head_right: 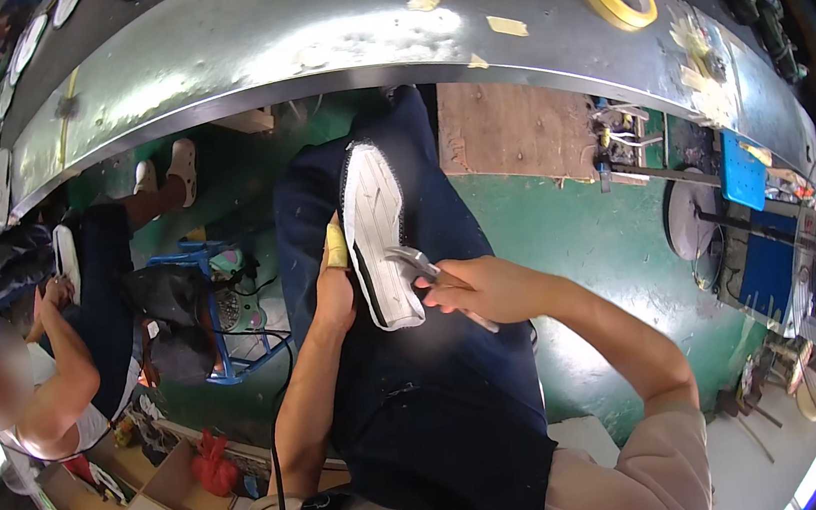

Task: Manually scraping and preparing shoe soles and uppers for bonding on a factory assembly line.

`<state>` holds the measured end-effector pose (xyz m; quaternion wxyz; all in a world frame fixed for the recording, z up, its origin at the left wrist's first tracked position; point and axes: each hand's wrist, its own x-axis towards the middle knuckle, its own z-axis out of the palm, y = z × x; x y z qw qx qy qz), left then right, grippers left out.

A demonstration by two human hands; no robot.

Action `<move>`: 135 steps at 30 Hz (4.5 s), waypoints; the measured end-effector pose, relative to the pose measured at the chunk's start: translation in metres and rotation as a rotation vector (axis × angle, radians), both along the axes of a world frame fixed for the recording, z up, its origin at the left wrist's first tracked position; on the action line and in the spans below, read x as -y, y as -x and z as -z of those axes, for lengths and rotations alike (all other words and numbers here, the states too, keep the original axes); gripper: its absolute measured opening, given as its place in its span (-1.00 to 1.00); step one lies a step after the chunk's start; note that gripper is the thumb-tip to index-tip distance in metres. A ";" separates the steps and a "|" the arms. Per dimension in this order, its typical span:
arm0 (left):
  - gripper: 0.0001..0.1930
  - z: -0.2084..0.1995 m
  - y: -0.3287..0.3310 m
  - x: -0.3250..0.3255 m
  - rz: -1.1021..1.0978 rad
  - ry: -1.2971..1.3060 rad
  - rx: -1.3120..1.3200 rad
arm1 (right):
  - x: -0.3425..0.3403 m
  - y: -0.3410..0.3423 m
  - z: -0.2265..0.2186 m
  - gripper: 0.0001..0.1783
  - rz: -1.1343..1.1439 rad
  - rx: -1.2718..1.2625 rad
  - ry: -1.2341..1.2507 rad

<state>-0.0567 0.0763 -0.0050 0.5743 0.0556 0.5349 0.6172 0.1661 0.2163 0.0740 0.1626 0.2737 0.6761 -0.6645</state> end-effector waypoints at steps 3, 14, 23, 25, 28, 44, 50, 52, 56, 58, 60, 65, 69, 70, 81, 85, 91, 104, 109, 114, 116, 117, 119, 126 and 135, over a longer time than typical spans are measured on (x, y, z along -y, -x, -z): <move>-0.36 -0.013 -0.011 0.008 0.177 -0.118 -0.239 | -0.005 0.022 0.005 -0.48 0.101 -0.054 0.495; -0.41 -0.011 -0.009 0.015 0.126 -0.123 -0.224 | 0.004 0.051 -0.004 -0.71 0.092 -0.221 -0.881; -0.36 -0.019 -0.014 0.014 0.043 -0.113 0.000 | -0.010 0.060 -0.036 -0.78 -0.408 -0.133 -0.898; -0.34 -0.009 -0.009 0.019 -0.011 -0.168 0.114 | 0.004 0.061 -0.015 -0.76 -0.271 -0.089 -0.759; -0.30 0.022 -0.003 0.030 -0.035 -0.233 0.257 | 0.037 0.055 0.012 -0.72 0.027 -0.129 -0.724; -0.27 0.004 0.020 0.017 0.435 0.131 -0.940 | 0.014 0.036 -0.014 -0.55 -0.561 -0.215 -0.586; -0.16 -0.009 -0.004 0.023 0.384 0.055 -0.883 | -0.009 0.015 0.005 -0.43 -0.235 0.280 0.477; 0.05 -0.016 -0.008 0.041 0.393 -0.061 -0.602 | -0.012 0.023 -0.022 -0.45 -0.309 0.257 0.288; 0.31 -0.004 -0.007 0.048 0.425 -0.094 -0.693 | -0.008 0.001 -0.022 -0.62 -0.364 -0.082 -0.605; 0.35 -0.014 -0.008 0.038 0.448 -0.097 -0.697 | 0.003 0.017 -0.021 -0.67 -0.221 -0.195 -0.689; 0.39 -0.013 -0.011 0.035 0.500 -0.043 -0.774 | 0.013 0.034 0.005 -0.68 -0.055 -0.338 -0.667; -0.26 -0.003 0.013 0.005 0.012 -0.108 0.045 | -0.020 0.054 -0.022 -0.58 0.018 0.194 0.076; -0.44 -0.001 0.017 -0.005 0.075 -0.072 -0.106 | -0.035 0.057 -0.008 -0.58 0.122 0.002 0.253; -0.45 -0.007 0.020 -0.008 0.151 -0.125 -0.158 | -0.035 0.062 -0.017 -0.58 0.131 0.010 0.248; -0.59 0.017 0.028 -0.023 0.248 0.050 -0.576 | 0.032 0.049 0.010 -0.71 0.363 -0.072 -0.092; -0.48 0.000 0.024 -0.022 0.317 -0.067 -0.580 | -0.004 0.058 -0.008 -0.74 0.299 -0.336 -0.661; -0.26 -0.002 0.016 -0.020 0.325 -0.019 -0.523 | -0.034 0.078 0.011 -0.75 -0.088 -0.196 -0.951; -0.07 0.012 -0.018 0.020 -0.123 0.116 0.569 | -0.026 -0.002 0.015 -0.68 0.563 -0.100 -0.578; -0.10 -0.005 -0.014 0.037 -0.161 0.000 0.723 | -0.119 0.012 -0.073 -0.61 0.501 0.134 -1.337; -0.24 -0.044 -0.008 0.014 -0.143 0.049 0.658 | -0.171 0.008 -0.061 -0.62 0.270 -0.159 -1.819; -0.29 -0.048 -0.012 0.018 -0.164 0.040 0.670 | -0.102 0.028 -0.071 -0.64 0.334 -0.401 -1.442; -0.25 -0.047 -0.013 0.017 -0.182 0.046 0.673 | -0.065 0.029 -0.067 -0.55 0.297 -0.480 -1.166; -0.23 -0.043 -0.014 0.017 -0.201 0.054 0.686 | 0.003 0.052 -0.054 -0.35 0.123 -0.674 -0.905; -0.32 -0.015 -0.019 0.029 -0.127 0.028 0.587 | 0.090 0.087 0.005 -0.80 0.460 -0.796 -0.713; -0.23 -0.050 0.004 0.033 0.045 -0.386 0.527 | 0.022 0.028 -0.016 -0.60 0.580 -0.495 -0.037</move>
